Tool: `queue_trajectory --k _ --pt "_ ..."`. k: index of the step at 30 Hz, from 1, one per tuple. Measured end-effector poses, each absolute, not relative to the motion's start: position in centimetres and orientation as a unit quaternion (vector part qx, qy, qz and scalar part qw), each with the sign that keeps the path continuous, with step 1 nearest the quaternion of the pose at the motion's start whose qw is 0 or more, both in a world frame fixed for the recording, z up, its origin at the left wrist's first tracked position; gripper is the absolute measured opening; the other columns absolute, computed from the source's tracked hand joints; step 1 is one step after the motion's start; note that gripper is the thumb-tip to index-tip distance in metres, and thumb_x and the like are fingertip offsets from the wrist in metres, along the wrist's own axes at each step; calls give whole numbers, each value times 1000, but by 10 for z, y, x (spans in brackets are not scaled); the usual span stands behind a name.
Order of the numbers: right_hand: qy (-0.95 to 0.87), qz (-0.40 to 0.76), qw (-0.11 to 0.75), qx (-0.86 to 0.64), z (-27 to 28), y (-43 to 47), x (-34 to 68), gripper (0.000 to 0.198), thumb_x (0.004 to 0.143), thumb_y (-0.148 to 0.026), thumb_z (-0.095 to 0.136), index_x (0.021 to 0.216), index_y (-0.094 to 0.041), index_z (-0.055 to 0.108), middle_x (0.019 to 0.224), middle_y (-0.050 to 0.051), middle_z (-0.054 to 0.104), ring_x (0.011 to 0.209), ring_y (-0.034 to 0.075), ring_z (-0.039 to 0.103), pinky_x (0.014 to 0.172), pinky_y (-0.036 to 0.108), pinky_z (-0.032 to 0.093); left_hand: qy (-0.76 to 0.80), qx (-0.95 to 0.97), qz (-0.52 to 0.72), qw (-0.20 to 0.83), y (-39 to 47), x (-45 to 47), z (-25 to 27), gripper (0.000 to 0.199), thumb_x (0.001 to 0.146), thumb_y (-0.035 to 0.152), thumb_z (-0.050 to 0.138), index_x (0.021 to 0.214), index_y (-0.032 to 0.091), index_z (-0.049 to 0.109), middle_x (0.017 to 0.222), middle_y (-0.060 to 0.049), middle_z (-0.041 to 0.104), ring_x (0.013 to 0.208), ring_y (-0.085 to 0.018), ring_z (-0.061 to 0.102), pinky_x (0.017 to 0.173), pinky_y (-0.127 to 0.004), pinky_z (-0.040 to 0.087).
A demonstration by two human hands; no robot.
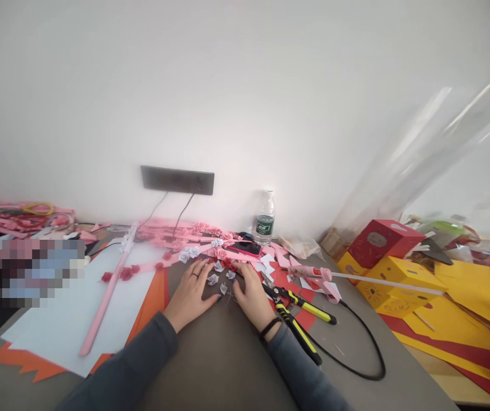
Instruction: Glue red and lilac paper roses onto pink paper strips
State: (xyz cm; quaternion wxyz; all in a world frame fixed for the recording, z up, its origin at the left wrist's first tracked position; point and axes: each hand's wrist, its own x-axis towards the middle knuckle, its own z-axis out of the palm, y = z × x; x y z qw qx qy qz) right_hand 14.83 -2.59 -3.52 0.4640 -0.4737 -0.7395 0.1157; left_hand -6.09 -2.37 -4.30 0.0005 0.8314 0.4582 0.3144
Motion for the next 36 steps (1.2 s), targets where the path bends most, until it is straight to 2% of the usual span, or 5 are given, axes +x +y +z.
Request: queue_trajectory --k 8,19,25,31,36 --pt "-735 128 453 -488 -35 -20 142 40 83 -8 50 119 -20 62 110 12 69 106 29 64 96 49 54 447 841 305 -15 -13 -55 -42 83 77 42 78 147 17 42 148 -20 51 140 -42 44 114 -61 42" --pt "-773 196 458 -393 -27 -23 135 46 87 -3 43 123 -23 64 120 11 70 116 24 66 103 42 53 449 834 321 -5 -1 -50 -26 46 82 37 75 122 21 57 122 -13 63 121 -35 58 101 -54 49" --pt "-754 227 484 -382 -18 -25 140 44 85 -4 41 117 -21 65 116 10 71 110 22 68 96 37 55 434 852 292 -7 -3 -50 -28 50 84 38 74 129 23 58 135 -12 59 129 -36 51 109 -55 42" --pt "-707 89 461 -528 -12 18 177 40 84 -8 42 117 -20 60 118 11 69 114 27 62 103 45 48 445 852 276 -2 -3 -48 -28 39 89 36 66 126 21 61 135 -12 59 127 -36 51 107 -56 43" --pt "-686 69 441 -575 -13 61 194 28 75 -10 48 99 -19 59 103 16 70 108 34 58 101 54 43 447 851 277 4 -2 -49 -27 40 89 35 65 126 20 60 135 -13 59 127 -36 51 107 -56 43"
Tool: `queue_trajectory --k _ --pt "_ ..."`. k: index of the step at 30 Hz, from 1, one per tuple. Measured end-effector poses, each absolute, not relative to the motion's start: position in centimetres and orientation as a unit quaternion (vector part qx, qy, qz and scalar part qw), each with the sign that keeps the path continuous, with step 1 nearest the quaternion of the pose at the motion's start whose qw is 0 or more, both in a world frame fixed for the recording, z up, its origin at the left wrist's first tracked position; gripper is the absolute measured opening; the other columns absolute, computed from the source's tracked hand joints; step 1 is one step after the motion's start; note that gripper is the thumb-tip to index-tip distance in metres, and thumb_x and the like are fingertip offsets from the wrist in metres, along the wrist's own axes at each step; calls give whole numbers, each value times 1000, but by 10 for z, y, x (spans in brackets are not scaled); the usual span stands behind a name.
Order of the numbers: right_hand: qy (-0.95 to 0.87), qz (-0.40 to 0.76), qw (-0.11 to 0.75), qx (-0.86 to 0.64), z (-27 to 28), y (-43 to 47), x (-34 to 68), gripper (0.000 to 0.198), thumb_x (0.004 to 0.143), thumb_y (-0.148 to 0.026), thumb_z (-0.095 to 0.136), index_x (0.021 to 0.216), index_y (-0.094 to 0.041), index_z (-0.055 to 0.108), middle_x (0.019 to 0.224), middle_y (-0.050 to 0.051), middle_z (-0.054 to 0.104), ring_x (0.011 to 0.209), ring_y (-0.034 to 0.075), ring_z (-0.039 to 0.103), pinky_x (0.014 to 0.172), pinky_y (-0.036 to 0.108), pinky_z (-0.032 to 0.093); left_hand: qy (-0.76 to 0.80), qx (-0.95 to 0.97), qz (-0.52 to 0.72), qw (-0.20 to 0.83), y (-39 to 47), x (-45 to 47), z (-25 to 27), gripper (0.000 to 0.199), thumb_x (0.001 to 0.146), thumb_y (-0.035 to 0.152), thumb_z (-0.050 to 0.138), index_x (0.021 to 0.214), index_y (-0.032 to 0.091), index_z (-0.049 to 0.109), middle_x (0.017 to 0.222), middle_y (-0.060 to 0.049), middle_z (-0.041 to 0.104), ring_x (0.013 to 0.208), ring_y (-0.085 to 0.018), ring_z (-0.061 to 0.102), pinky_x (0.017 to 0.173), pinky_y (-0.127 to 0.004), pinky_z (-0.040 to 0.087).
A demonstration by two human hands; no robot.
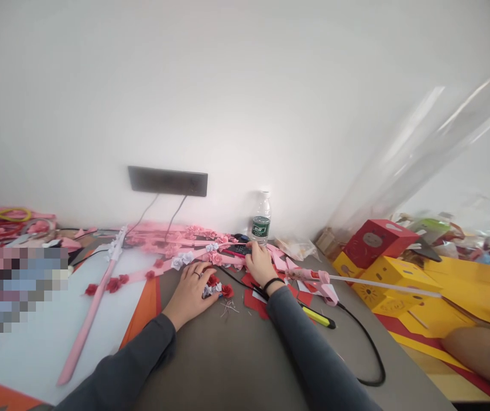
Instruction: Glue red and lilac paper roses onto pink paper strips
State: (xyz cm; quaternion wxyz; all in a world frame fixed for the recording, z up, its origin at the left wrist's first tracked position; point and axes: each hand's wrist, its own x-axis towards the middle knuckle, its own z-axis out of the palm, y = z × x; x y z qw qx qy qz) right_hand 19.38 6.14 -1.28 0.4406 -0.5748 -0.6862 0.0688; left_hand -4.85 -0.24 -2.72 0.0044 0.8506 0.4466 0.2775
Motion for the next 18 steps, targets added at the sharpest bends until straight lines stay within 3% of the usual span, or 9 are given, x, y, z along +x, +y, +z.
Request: queue_trajectory --k 7,14,18 --pt "-674 70 466 -568 -4 58 202 32 74 -7 41 100 -20 52 105 13 67 104 28 59 98 46 46 445 848 288 -6 -1 -49 -33 42 88 35 66 126 21 59 133 -12 60 127 -35 52 106 -55 44" --pt "-679 98 464 -560 -7 9 182 23 78 -6 38 91 -24 46 79 2 58 71 21 59 69 34 50 450 842 294 -34 -1 -48 -32 43 86 33 67 126 20 59 131 -12 62 125 -35 53 104 -54 44" --pt "-752 122 407 -504 -16 -17 150 21 83 -8 47 98 -21 52 93 6 63 86 23 63 78 36 53 448 838 308 -47 -2 -48 -31 39 87 30 65 124 20 59 128 -12 63 124 -34 55 101 -51 47"
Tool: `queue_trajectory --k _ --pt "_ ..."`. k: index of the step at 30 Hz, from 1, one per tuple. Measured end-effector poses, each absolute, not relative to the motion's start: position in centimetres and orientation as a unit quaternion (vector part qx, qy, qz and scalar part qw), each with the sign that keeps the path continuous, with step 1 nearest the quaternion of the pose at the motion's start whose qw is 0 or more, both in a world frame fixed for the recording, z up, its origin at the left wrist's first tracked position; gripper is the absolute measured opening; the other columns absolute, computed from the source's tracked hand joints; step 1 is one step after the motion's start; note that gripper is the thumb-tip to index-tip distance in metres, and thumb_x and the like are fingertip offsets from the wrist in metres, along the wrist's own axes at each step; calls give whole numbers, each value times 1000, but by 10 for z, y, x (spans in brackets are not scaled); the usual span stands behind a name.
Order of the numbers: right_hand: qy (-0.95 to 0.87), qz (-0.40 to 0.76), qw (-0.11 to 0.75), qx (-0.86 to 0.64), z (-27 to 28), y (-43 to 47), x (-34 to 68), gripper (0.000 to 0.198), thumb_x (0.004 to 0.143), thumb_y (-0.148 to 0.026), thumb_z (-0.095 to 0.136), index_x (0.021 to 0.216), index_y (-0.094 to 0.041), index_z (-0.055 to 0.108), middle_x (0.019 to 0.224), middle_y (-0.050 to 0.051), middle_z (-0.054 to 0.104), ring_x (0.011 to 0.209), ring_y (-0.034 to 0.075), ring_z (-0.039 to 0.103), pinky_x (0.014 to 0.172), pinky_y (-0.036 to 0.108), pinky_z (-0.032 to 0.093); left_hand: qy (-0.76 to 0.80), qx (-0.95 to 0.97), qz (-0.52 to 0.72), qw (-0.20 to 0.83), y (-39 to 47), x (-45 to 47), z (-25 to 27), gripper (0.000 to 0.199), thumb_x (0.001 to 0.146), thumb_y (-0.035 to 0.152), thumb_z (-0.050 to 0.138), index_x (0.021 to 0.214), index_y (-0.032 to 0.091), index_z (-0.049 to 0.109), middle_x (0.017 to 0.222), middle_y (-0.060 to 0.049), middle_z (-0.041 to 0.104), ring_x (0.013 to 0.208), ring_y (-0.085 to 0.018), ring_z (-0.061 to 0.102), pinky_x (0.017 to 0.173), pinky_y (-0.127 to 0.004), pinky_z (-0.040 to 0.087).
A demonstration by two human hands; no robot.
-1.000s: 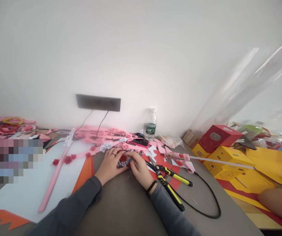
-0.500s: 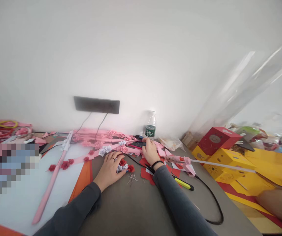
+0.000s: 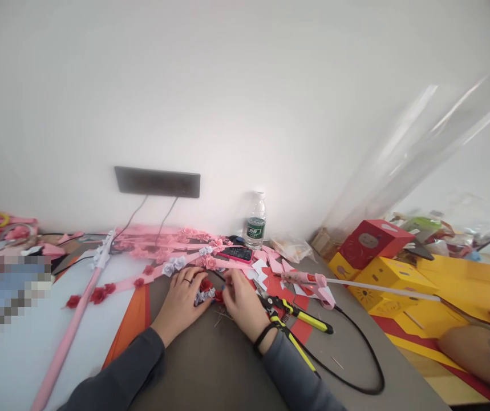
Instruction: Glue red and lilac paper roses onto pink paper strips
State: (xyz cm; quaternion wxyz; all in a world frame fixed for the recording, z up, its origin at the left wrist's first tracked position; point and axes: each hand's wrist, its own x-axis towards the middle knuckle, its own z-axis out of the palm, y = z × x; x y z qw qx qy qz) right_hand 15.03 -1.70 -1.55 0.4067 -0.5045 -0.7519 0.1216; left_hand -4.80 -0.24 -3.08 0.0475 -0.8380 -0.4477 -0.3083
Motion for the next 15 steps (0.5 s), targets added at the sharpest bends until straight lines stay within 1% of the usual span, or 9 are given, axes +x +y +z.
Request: queue_trajectory --k 2,5,8,12,15 --pt "-774 125 384 -488 -20 -23 141 22 85 -9 53 104 -19 54 101 9 63 92 25 64 81 38 55 -445 -839 -309 47 -3 -49 -31 37 87 24 63 123 21 59 128 -11 63 123 -33 56 101 -49 47" --pt "-785 130 371 -479 -27 -24 136 26 84 -8 59 107 -19 57 102 9 63 95 26 64 84 39 56 -442 -842 -306 44 -3 -49 -31 39 84 16 60 123 22 58 127 -11 63 121 -32 57 100 -48 47" --pt "-778 143 380 -479 -32 -22 137 29 82 -5 62 107 -20 59 102 8 64 95 25 64 83 38 57 -437 -843 -312 40 -2 -49 -32 40 84 14 58 123 23 58 127 -9 63 119 -31 58 100 -48 48" --pt "-765 175 392 -480 -35 -21 136 34 77 1 64 103 -21 60 99 6 64 91 23 65 81 36 57 -432 -838 -331 30 -1 -49 -35 38 88 13 53 124 25 57 126 -8 64 119 -29 59 101 -47 48" --pt "-741 202 424 -480 -31 -25 136 32 79 -1 62 103 -22 60 100 5 64 91 22 65 82 34 56 -436 -836 -333 18 1 -51 -36 39 89 13 51 125 27 57 128 -7 64 120 -28 58 101 -46 48"
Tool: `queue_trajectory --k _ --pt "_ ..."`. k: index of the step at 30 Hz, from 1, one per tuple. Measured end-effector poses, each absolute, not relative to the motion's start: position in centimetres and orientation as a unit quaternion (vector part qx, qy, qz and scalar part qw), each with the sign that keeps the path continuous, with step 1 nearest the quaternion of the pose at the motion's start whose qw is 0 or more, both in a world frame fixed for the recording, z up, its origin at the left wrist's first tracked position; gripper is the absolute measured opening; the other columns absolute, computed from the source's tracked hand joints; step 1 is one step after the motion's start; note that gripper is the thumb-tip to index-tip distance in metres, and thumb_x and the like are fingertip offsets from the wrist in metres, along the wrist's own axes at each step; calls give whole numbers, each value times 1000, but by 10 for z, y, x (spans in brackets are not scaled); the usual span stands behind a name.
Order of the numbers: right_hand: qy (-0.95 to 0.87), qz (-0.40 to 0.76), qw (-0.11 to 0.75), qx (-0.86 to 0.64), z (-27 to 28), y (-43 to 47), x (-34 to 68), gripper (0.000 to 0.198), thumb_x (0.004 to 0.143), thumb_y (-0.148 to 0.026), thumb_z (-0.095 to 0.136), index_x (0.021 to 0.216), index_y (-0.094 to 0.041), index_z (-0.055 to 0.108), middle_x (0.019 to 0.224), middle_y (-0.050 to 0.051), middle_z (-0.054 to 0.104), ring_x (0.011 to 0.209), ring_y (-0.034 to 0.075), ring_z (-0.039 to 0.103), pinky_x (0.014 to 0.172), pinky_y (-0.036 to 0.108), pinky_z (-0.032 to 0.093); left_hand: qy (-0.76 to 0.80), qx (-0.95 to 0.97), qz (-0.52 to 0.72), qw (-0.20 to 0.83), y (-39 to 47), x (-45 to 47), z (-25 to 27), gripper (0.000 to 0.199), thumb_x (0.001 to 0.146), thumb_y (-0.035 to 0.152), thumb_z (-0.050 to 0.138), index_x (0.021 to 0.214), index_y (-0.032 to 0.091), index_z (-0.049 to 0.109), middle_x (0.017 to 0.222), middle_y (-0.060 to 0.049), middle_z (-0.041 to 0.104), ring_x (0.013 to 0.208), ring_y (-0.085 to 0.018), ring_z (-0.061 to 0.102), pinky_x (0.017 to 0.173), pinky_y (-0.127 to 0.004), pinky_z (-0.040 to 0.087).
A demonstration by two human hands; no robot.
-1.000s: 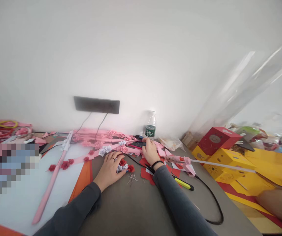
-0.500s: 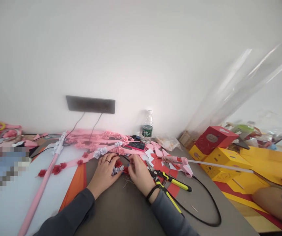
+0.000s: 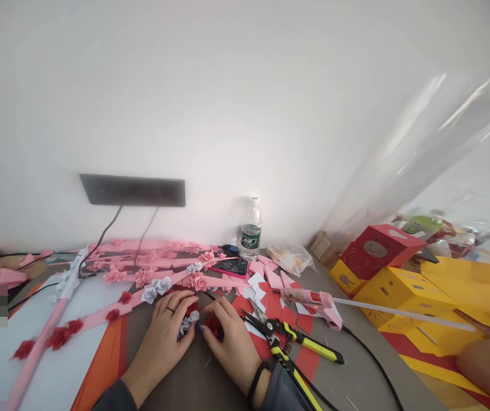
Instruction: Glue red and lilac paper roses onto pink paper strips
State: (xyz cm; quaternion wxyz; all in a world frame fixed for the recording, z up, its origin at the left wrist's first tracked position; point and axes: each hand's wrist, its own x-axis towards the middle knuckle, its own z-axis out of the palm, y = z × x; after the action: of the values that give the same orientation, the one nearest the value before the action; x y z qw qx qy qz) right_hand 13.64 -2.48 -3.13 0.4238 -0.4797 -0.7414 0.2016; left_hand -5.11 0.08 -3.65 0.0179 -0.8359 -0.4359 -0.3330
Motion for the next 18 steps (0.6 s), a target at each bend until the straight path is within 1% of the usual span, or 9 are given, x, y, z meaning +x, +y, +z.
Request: queue_trajectory --k 3,5,6,8,10,11,13,15,18 --pt "-697 188 495 -484 -22 -21 144 26 88 -7 54 108 -24 59 105 6 65 98 22 65 86 35 55 -437 -836 -332 15 3 -52 -38 40 89 15 53 127 27 56 129 -7 63 122 -29 58 101 -46 49" --pt "-671 154 522 -503 -12 -8 152 32 91 -8 47 117 -24 57 113 8 66 109 23 63 93 37 54 -438 -835 -332 13 3 -53 -38 40 89 17 54 127 28 56 130 -7 63 121 -30 58 100 -47 49" --pt "-668 138 516 -518 -5 3 155 39 91 -7 44 124 -23 55 120 9 65 117 23 61 99 39 52 -441 -835 -330 11 3 -52 -38 39 89 18 54 127 28 57 130 -7 63 121 -30 58 100 -47 50" --pt "-698 115 460 -536 10 29 157 54 86 -1 40 136 -19 50 137 13 59 134 24 51 112 44 43 -442 -835 -327 6 3 -52 -37 38 90 18 53 127 28 57 130 -7 63 121 -30 58 100 -48 50" --pt "-743 111 359 -553 23 53 152 59 82 0 45 138 -16 51 146 15 55 144 28 42 120 52 31 -443 -834 -328 4 2 -52 -37 37 91 19 52 126 27 57 130 -8 63 121 -30 58 100 -49 50" --pt "-755 111 309 -567 28 62 148 57 83 -3 49 138 -17 53 146 16 56 145 31 39 121 59 25 -444 -833 -330 3 2 -51 -36 37 91 18 52 126 26 57 130 -9 63 121 -30 58 100 -49 49" --pt "-779 106 247 -566 32 68 138 47 88 -12 55 135 -17 57 139 16 60 139 33 46 120 67 19 -446 -831 -331 0 1 -51 -35 36 91 18 51 126 25 58 130 -9 63 121 -30 58 101 -49 50" --pt "-785 87 240 -564 28 61 128 39 91 -20 58 131 -17 60 134 16 62 128 32 56 117 65 25 -448 -831 -330 -6 0 -50 -34 37 90 17 52 125 25 59 129 -9 63 122 -30 58 101 -47 50" --pt "-780 70 271 -560 12 39 122 40 89 -22 63 129 -18 60 136 20 58 120 34 59 103 56 46 -446 -832 -331 -5 -1 -49 -34 39 87 15 53 124 25 59 128 -9 64 119 -30 60 100 -46 51"
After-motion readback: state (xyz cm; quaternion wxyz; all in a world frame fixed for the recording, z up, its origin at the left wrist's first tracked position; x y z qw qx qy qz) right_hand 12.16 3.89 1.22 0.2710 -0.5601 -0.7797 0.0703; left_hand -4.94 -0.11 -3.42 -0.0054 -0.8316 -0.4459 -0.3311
